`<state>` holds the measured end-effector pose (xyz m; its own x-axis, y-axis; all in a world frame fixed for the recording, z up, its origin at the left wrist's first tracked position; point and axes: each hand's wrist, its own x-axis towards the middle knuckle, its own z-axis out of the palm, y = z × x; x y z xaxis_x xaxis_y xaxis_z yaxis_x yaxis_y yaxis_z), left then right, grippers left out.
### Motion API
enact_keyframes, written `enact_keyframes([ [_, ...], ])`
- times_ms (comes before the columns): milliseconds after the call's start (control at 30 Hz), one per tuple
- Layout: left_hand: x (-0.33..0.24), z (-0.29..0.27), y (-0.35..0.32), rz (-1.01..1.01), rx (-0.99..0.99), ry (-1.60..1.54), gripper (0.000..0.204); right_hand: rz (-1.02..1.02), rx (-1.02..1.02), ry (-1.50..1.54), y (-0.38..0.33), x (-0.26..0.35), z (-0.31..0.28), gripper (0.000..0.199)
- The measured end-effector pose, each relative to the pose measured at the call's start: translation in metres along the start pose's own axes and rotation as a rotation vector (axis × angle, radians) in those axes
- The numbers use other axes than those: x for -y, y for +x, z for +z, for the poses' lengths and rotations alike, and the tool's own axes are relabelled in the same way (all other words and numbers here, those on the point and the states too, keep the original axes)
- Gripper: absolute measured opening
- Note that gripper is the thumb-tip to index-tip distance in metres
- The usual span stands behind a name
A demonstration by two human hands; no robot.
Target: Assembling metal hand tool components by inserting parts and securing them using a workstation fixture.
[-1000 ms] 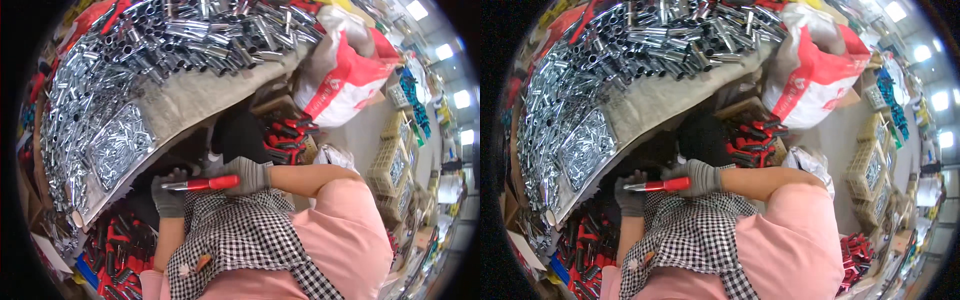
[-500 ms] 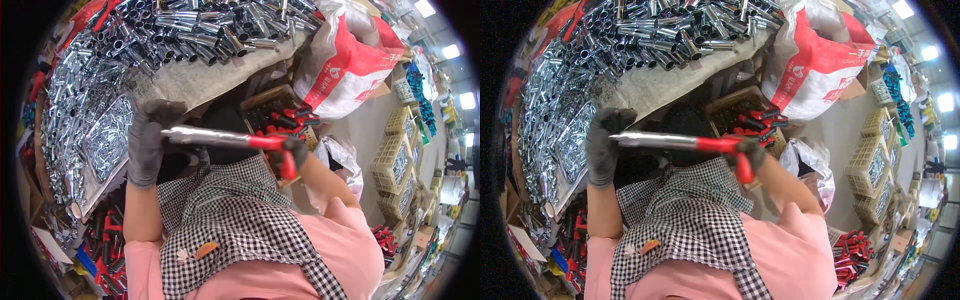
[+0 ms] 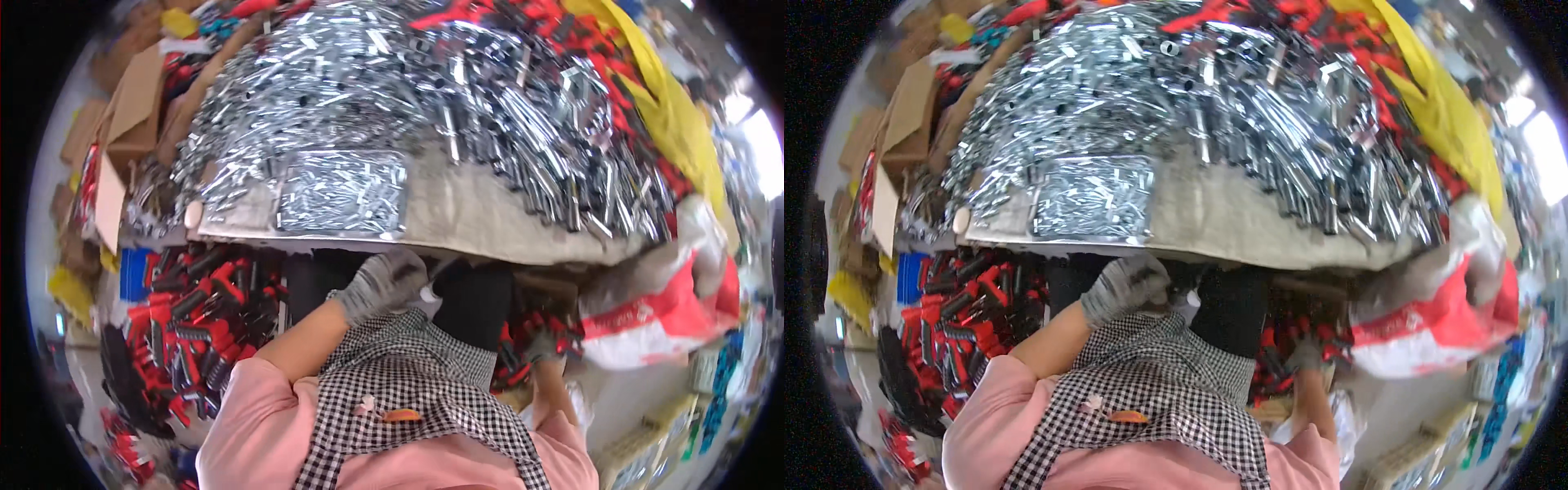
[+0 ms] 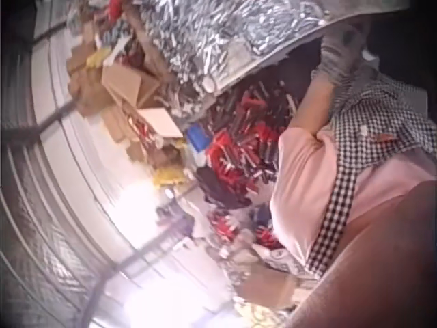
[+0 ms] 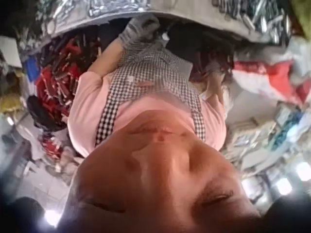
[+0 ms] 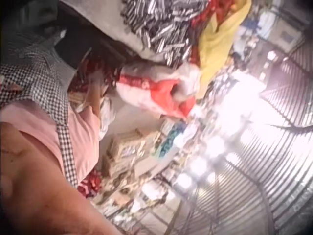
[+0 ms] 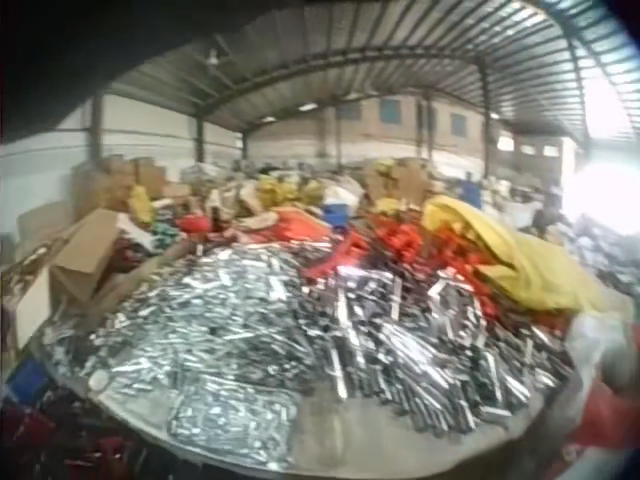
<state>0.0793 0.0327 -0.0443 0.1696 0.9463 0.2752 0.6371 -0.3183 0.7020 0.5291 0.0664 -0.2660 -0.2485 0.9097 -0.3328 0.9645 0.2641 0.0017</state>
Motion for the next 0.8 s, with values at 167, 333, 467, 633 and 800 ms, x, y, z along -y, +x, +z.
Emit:
enact_keyframes([
  [167, -0.004, -0.037, -0.016, -0.385, 0.127, -0.496, 0.015, 0.133, 0.157, -0.112, 0.015, 0.015, 0.027, 0.060],
  [333, 0.028, -0.086, -0.007, -0.268, -0.147, 0.047, 0.015, -0.269, -0.404, 0.442, 0.046, 0.004, 0.013, 0.033],
  [467, 0.095, -0.158, 0.028, -0.661, -0.509, 0.416, 0.033, -0.597, -0.839, 0.539, 0.028, 0.111, -0.158, 0.016],
  [633, 0.212, -0.245, 0.084, -0.763, -0.178, 0.903, 0.050, -0.800, -0.644, 0.874, 0.022, 0.221, -0.245, 0.015],
  [800, 0.224, -0.259, 0.102, -0.691, -0.042, 0.882, 0.049, -1.237, -0.449, 0.765, 0.016, 0.305, -0.290, 0.018],
])
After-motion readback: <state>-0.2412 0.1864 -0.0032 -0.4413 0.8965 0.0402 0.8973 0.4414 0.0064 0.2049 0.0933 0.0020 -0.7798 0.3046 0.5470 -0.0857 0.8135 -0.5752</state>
